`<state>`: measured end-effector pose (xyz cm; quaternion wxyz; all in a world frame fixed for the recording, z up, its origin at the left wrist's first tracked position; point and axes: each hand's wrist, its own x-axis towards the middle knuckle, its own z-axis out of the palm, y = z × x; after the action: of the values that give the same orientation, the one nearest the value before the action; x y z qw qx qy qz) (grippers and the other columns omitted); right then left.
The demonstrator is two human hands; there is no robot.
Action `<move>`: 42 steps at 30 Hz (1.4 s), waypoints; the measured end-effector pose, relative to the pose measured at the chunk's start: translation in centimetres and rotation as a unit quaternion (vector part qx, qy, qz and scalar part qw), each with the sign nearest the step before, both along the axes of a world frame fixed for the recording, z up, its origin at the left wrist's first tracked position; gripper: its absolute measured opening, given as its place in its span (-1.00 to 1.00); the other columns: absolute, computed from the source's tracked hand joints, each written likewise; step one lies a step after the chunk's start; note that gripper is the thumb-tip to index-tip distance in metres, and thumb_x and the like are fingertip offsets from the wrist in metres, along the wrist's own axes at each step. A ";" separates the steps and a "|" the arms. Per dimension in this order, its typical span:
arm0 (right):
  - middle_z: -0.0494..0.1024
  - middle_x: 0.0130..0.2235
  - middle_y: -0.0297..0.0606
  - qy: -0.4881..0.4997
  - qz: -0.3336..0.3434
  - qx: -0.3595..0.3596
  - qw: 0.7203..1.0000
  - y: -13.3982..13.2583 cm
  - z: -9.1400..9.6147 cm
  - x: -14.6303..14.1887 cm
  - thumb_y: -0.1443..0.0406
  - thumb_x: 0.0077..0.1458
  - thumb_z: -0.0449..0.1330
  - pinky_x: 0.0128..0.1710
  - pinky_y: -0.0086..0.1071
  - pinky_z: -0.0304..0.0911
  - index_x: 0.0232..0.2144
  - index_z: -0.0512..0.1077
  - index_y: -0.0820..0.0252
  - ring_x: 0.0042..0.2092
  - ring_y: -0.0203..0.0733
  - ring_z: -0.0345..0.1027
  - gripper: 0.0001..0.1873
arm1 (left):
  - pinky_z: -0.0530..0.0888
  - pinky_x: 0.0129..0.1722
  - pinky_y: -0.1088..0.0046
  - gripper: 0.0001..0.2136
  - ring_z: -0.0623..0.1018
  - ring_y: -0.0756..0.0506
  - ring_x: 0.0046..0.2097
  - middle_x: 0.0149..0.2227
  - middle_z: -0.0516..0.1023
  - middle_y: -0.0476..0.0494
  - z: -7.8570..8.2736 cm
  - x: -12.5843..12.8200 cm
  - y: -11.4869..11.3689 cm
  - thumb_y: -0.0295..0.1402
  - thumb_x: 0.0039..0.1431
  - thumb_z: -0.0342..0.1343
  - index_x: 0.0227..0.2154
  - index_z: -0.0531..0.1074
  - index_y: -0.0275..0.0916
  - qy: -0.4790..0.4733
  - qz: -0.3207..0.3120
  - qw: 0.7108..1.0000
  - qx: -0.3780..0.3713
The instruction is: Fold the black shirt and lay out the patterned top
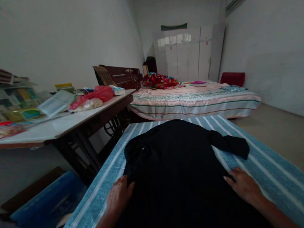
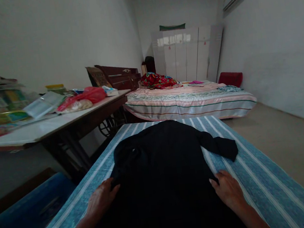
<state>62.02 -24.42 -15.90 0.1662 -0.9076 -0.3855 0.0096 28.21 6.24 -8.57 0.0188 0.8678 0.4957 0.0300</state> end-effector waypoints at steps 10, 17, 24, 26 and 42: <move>0.56 -0.33 -0.26 0.142 -0.036 0.152 0.977 -0.9 0.4 -1.1 0.07 0.09 -0.05 -0.27 -0.36 0.27 -0.36 0.43 0.14 -0.28 -0.12 0.44 -0.64 | 0.32 -0.35 0.45 -0.77 0.52 -0.13 -0.30 -0.44 0.51 -0.13 1.3 -1.3 0.4 -0.30 0.13 -0.08 -0.56 0.36 -0.23 -0.066 0.017 0.992 -0.111; 0.58 -0.17 -0.16 0.452 -0.044 0.211 0.866 -3.2 1.6 -2.3 0.06 -0.11 0.22 -0.08 -0.31 0.26 -0.26 0.46 0.24 -0.09 -0.03 0.43 -0.58 | 0.27 -0.53 0.49 -0.66 0.43 -0.05 -0.51 -0.67 0.36 0.00 0.7 -2.6 0.7 -0.11 0.01 -0.02 -0.71 0.29 -0.22 -0.137 0.031 0.971 -0.194; 0.59 -0.19 -0.10 0.629 0.013 0.198 0.752 -6.2 3.9 -3.2 0.09 -0.18 0.31 -0.04 -0.23 0.28 -0.22 0.48 0.26 -0.09 0.04 0.44 -0.53 | 0.44 -0.35 0.40 -0.62 0.53 -0.12 -0.38 -0.42 0.58 -0.10 3.3 -4.1 -3.3 -0.04 -0.27 0.25 -0.46 0.48 -0.25 -0.339 0.036 0.799 -0.496; 0.59 -0.19 -0.12 0.641 -0.028 0.219 0.735 -7.1 4.2 -2.8 0.08 -0.15 0.29 -0.04 -0.22 0.28 -0.18 0.47 0.23 -0.09 0.06 0.44 -0.52 | 0.42 -0.39 0.43 -0.62 0.50 -0.09 -0.42 -0.46 0.57 -0.10 3.2 -4.5 -3.7 -0.04 -0.27 0.25 -0.49 0.47 -0.27 -0.340 0.036 0.805 -0.485; 0.58 -0.16 -0.11 0.499 -0.084 0.125 0.854 -8.8 1.5 -2.0 -0.02 -0.31 0.23 0.05 -0.14 0.22 -0.37 0.53 0.21 -0.01 0.18 0.36 -0.50 | 0.41 -0.29 0.38 -0.81 0.54 -0.23 -0.18 -0.26 0.56 -0.24 1.5 -1.6 1.9 -0.26 -0.06 0.12 -0.39 0.44 -0.25 -0.012 0.094 0.992 -0.082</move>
<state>60.06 -33.20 -14.36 0.4487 -0.7814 -0.1713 0.3985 26.60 8.14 -7.11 0.0929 0.8125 0.5755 0.0016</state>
